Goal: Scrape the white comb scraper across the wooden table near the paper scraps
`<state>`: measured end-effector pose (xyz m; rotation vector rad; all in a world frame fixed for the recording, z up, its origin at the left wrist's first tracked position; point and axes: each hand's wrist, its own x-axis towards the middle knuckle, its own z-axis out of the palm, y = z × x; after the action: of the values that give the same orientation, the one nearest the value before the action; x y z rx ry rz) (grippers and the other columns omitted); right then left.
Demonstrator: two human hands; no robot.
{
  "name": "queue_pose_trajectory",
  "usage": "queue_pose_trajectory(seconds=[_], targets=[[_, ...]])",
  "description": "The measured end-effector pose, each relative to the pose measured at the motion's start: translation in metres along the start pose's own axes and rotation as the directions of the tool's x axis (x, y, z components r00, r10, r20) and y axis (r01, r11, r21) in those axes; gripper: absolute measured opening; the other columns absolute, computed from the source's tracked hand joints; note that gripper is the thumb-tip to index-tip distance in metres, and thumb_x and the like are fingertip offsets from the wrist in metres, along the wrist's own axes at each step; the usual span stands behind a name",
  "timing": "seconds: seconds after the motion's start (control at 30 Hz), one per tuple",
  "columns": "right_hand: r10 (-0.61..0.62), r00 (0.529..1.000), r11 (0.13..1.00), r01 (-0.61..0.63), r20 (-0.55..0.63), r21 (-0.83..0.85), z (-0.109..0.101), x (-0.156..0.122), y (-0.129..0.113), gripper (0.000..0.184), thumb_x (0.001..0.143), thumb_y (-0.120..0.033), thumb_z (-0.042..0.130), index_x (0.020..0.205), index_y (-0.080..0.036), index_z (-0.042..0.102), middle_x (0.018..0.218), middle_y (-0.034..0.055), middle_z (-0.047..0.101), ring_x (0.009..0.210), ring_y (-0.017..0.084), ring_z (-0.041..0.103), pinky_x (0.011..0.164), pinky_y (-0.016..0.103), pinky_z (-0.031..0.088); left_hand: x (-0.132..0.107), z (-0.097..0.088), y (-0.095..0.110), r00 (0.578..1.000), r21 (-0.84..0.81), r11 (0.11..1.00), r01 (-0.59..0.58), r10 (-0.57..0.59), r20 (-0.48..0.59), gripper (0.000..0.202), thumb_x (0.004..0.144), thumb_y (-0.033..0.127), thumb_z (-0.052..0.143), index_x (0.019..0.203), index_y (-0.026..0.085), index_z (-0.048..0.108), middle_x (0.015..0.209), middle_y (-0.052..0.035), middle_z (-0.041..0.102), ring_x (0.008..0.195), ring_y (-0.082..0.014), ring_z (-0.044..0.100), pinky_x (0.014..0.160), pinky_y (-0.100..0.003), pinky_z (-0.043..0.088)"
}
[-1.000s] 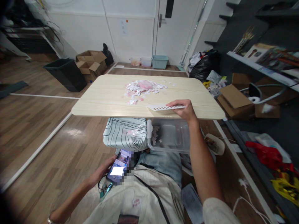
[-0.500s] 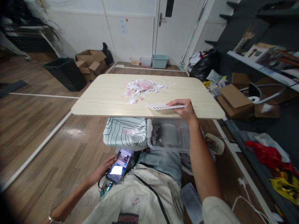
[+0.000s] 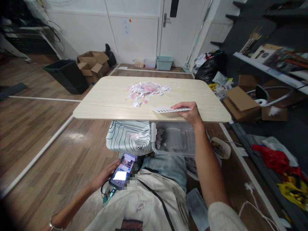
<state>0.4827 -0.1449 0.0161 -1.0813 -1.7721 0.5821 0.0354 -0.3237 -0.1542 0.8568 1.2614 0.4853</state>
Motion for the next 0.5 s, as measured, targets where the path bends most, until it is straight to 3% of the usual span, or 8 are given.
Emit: queue_pose_trajectory(seconds=[0.17,0.4,0.5], targets=[[-0.007,1.000,1.000,0.007,0.002,-0.002,0.0003,0.0000,-0.0005,0.014,0.074,-0.035,0.085,0.080,-0.023,0.083,0.092,0.0079,0.084,0.091,0.028,0.080,0.087,0.036,0.063,-0.0001,-0.0024,-0.0002,1.000,0.020,1.000,0.017,-0.017,0.020,0.082,0.082,0.080,0.067,0.142,0.024,0.068,0.160,-0.0098,0.058,0.151,-0.0414,0.046,0.123,-0.050,0.038],[-0.025,1.000,0.999,0.025,0.009,0.020,-0.0002,0.0009,0.0034,0.018,0.073,-0.038,0.088,0.081,-0.022,0.084,0.094,0.0088,0.084,0.090,0.029,0.081,0.084,0.036,0.064,0.0020,-0.0023,-0.0028,1.000,0.007,1.000,0.006,-0.006,0.001,0.091,0.076,0.083,0.068,0.144,0.022,0.066,0.160,-0.0128,0.058,0.154,-0.0426,0.042,0.123,-0.051,0.039],[-0.036,0.999,0.999,0.036,0.008,0.016,-0.0003,0.0014,0.0045,0.017,0.074,-0.037,0.088,0.081,-0.022,0.084,0.094,0.0088,0.084,0.089,0.028,0.081,0.083,0.036,0.064,0.0014,-0.0048,-0.0042,0.999,-0.016,1.000,0.006,-0.005,0.033,0.088,0.078,0.077,0.073,0.147,0.023,0.063,0.162,-0.0123,0.056,0.154,-0.0419,0.042,0.124,-0.050,0.037]])
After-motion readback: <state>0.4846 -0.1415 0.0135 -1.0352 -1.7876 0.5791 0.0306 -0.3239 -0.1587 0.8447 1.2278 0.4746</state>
